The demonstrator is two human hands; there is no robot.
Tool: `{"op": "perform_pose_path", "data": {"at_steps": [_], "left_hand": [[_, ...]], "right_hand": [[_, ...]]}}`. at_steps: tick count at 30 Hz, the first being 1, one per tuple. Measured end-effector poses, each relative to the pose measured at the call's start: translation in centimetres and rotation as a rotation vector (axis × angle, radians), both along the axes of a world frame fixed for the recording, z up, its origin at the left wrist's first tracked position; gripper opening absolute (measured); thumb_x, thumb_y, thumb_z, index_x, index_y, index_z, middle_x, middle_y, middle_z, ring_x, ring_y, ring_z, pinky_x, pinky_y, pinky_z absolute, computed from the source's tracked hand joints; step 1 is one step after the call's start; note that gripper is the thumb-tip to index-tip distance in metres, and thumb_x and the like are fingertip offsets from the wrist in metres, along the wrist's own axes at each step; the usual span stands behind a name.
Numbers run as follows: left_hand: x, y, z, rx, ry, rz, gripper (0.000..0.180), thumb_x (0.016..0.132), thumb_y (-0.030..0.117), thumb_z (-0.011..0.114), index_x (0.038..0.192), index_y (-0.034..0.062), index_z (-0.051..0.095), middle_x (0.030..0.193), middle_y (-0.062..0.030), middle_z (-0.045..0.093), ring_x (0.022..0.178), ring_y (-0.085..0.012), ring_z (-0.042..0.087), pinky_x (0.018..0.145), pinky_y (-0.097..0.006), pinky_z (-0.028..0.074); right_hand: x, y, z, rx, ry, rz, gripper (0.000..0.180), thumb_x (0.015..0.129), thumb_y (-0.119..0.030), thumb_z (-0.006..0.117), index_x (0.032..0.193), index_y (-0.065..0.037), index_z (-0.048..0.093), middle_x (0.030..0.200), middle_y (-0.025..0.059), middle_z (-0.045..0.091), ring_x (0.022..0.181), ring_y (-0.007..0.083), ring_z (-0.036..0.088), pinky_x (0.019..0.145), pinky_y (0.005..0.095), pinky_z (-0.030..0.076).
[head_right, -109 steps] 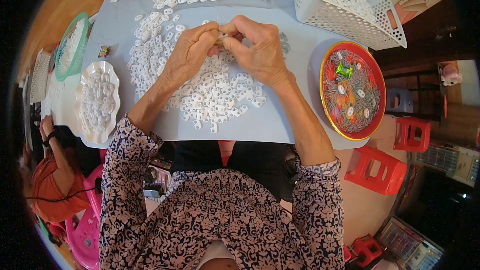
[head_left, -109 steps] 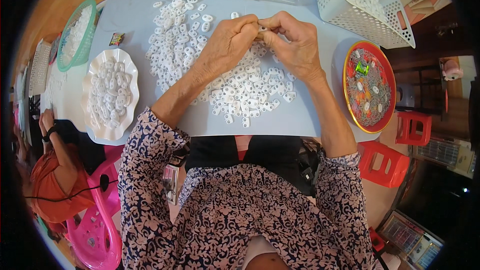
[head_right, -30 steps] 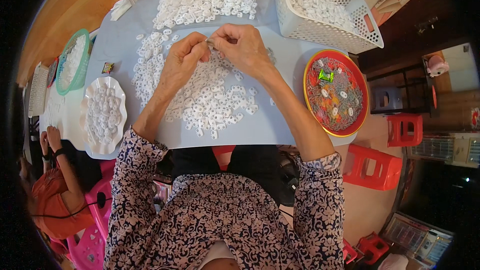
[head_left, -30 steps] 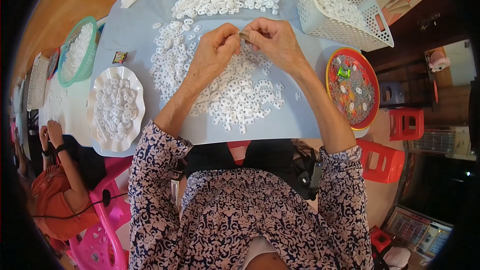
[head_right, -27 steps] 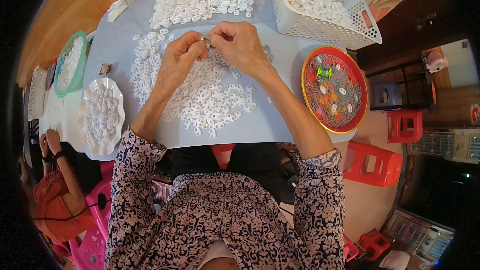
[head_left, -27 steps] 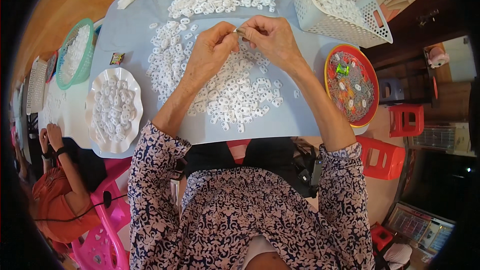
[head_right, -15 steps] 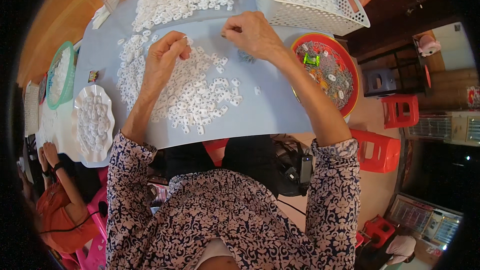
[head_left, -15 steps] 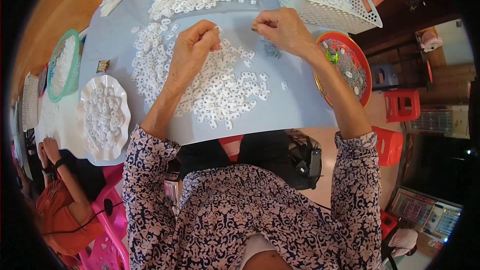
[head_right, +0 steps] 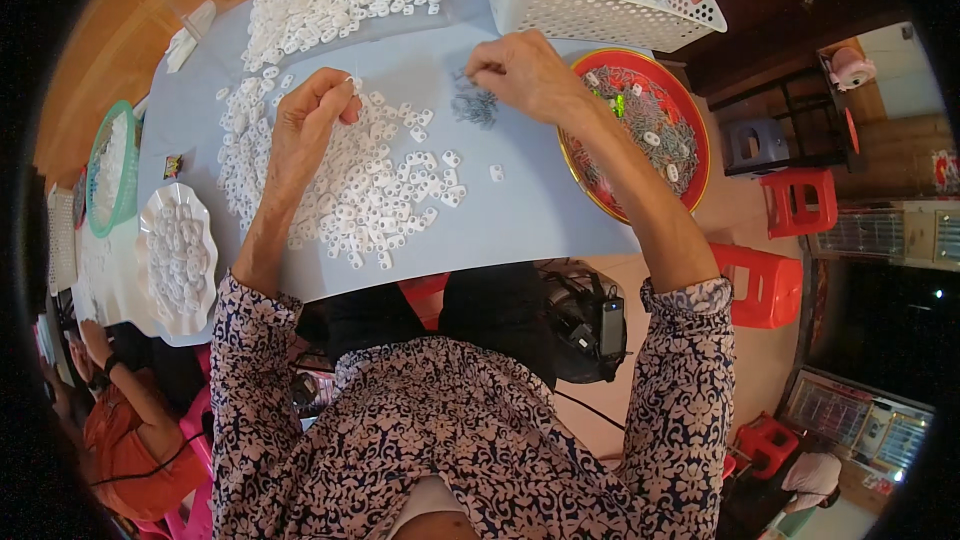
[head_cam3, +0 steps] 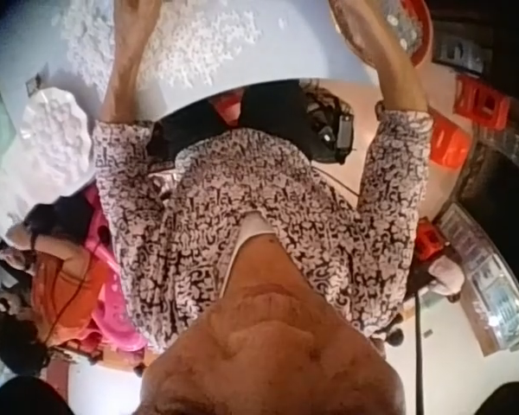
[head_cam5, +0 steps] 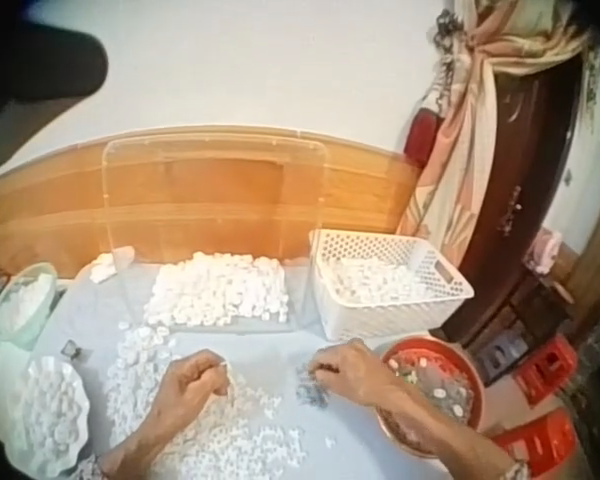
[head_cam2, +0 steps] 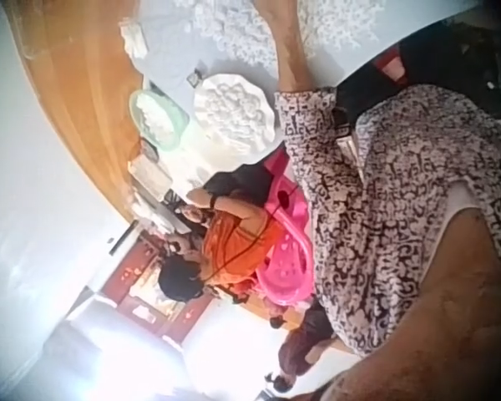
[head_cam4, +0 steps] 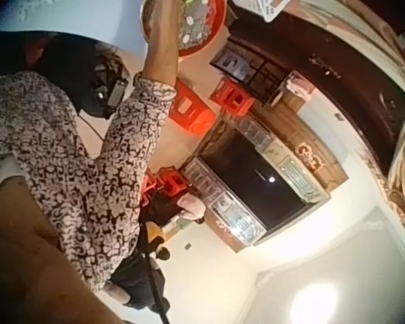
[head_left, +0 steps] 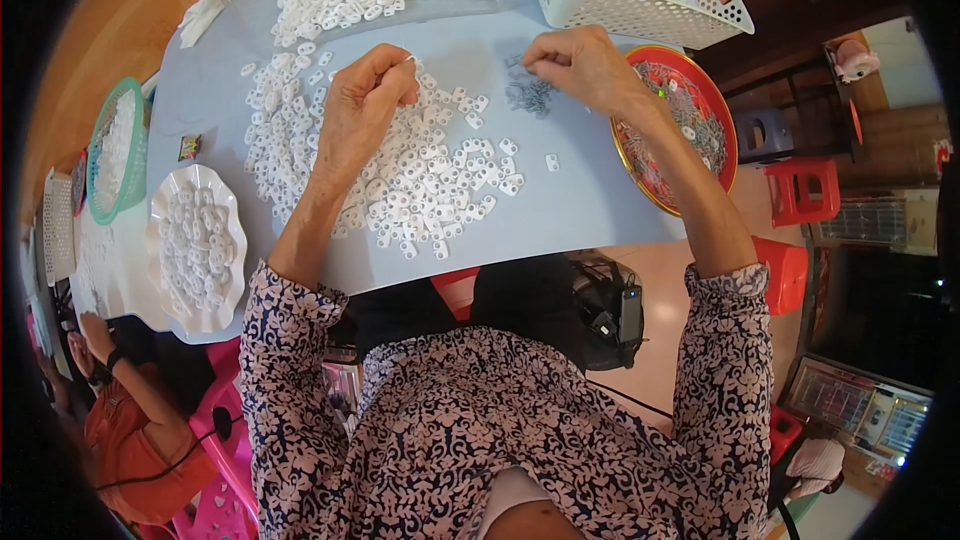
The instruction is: Assembling small white plastic clips or components by hand at a table.
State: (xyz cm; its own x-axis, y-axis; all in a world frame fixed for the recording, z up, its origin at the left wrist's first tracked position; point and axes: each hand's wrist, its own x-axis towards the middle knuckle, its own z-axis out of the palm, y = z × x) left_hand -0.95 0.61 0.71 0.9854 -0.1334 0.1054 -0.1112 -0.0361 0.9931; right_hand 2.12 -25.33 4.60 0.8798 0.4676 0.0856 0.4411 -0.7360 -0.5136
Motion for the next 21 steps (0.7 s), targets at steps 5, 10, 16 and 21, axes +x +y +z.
{"op": "perform_pose_path", "data": {"at_steps": [5,10,16,21], "left_hand": [[-0.1,-0.1,-0.1,0.017,-0.012,-0.021,0.016,0.089,0.015,0.053,0.085,0.0013,0.059,0.063,0.0013,0.054,0.063,-0.004,0.048,0.058,-0.02,0.038],[0.0,-0.1,-0.2,0.013,-0.012,-0.023,0.016,0.09,0.015,0.053,0.084,0.0011,0.059,0.063,0.0016,0.054,0.062,-0.0039,0.047,0.057,-0.02,0.037],[-0.1,-0.2,0.0,0.016,-0.012,-0.015,0.017,0.09,0.016,0.052,0.084,0.0013,0.059,0.063,0.0016,0.053,0.061,-0.0037,0.047,0.056,-0.02,0.037],[0.0,0.0,-0.4,0.034,-0.027,-0.04,0.017,0.09,0.015,0.051,0.083,0.0014,0.059,0.063,0.0014,0.053,0.062,-0.0038,0.047,0.057,-0.02,0.037]], "right_hand": [[1.1,0.4,-0.8,-0.01,-0.142,0.002,0.009,0.079,-0.007,0.062,0.084,-0.001,0.066,0.072,0.0107,0.065,0.063,0.0229,0.06,0.06,0.0319,0.048],[1.8,1.5,-1.4,-0.165,-0.194,0.04,0.011,0.078,-0.009,0.061,0.084,-0.002,0.067,0.073,0.014,0.064,0.068,0.0311,0.061,0.064,0.0384,0.048],[1.8,2.5,-1.8,-0.217,-0.216,0.051,0.01,0.076,-0.006,0.06,0.079,0.0,0.066,0.069,0.0166,0.063,0.068,0.0329,0.061,0.065,0.0397,0.049],[1.4,3.2,-1.2,-0.269,-0.182,0.028,0.009,0.075,-0.005,0.059,0.076,0.001,0.066,0.069,0.0186,0.063,0.067,0.0341,0.061,0.065,0.0401,0.049]]}}
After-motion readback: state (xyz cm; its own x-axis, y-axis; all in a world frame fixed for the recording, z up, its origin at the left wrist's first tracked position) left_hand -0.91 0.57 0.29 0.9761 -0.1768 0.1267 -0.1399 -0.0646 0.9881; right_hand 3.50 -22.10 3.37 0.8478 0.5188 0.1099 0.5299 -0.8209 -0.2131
